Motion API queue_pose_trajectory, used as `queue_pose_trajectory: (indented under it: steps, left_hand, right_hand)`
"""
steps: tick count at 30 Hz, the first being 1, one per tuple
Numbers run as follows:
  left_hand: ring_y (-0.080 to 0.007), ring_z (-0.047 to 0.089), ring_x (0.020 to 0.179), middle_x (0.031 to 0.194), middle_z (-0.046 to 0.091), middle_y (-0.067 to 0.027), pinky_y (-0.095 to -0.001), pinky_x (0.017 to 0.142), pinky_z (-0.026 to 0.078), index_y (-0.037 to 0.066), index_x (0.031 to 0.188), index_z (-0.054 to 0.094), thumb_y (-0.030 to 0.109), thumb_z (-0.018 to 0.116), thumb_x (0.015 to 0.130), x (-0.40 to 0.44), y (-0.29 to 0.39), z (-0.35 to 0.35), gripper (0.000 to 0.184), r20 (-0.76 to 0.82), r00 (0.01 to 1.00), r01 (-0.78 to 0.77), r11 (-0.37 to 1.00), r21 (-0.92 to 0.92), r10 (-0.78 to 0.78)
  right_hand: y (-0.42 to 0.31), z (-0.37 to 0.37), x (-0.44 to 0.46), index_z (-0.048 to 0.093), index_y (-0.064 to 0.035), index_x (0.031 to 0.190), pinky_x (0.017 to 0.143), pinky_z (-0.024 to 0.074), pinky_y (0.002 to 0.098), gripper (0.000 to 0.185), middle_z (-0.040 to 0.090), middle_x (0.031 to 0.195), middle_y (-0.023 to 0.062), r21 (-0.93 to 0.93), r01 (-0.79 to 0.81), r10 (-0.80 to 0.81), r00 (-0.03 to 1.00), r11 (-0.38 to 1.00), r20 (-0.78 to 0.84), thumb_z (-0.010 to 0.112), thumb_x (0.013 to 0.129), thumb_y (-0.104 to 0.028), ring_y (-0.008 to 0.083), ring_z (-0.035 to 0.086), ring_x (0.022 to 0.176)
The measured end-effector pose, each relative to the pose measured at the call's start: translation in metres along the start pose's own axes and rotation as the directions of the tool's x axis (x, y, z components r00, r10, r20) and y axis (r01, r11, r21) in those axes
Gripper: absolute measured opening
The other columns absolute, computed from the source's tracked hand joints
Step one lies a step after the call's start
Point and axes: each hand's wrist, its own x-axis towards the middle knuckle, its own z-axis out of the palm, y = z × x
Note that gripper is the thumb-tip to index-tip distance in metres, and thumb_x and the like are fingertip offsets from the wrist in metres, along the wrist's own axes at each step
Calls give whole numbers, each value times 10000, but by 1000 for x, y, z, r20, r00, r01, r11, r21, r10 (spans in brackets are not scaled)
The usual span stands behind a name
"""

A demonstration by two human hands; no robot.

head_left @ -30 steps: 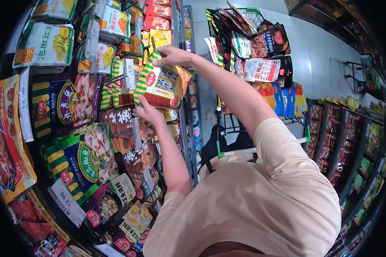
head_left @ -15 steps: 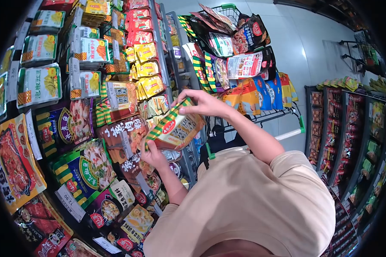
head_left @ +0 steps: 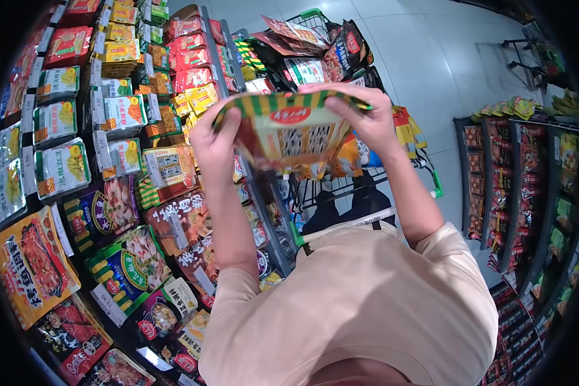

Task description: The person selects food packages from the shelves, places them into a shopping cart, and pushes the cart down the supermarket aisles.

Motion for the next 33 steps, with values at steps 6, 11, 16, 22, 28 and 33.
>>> queue_pose_trajectory:
  steps: [6,11,16,22,28,33]
  left_hand:
    - [-118,596,1105,1238,674,-97,-258,975,452,-11,1336,616,225,597,1064,100,-56,58,361,-23,999,-41,993,106,44]
    - [-245,519,1375,1456,549,-185,-363,1166,387,-68,1446,471,134,527,1078,43,-97,51,424,-197,980,1,999,40,7]
    - [-269,511,1377,1483,527,-195,-372,1157,380,-50,1465,460,189,544,1074,-118,-170,41,465,-367,886,394,877,277,-282]
    - [-369,518,1347,1460,533,-217,-420,1128,395,9,1470,478,269,604,1022,-273,-242,43,533,-496,786,608,605,515,-368]
    - [-439,631,1137,1288,644,-236,-511,928,517,121,1467,498,350,527,1041,-288,-249,49,484,-565,692,721,389,573,-449]
    - [-431,631,1140,1297,647,-226,-495,946,508,102,1427,533,329,535,1033,-284,-252,41,455,-526,596,788,318,526,-606]
  right_hand:
    - [67,-34,35,746,9,1135,706,527,262,288,780,901,111,-320,-172,65,946,932,-317,737,967,-225,88,670,777]
    - [161,-40,73,742,11,1112,592,448,289,353,671,673,100,-390,-240,40,889,889,-457,708,989,-317,57,511,614]
    - [236,-20,80,735,-83,1213,712,530,374,325,746,910,222,-509,-320,-11,838,799,-545,686,989,-312,251,719,727]
    - [285,-4,69,718,-106,1252,831,538,383,322,737,1071,216,-485,-344,34,841,804,-540,670,993,-291,356,738,968]
    - [271,22,73,691,-13,1149,970,509,480,285,678,1227,222,-634,-339,88,915,695,-393,662,956,-221,431,657,1102]
    - [278,38,60,599,-32,1293,975,504,552,400,596,1317,271,-707,-334,151,939,624,-310,657,938,-207,497,634,1067]
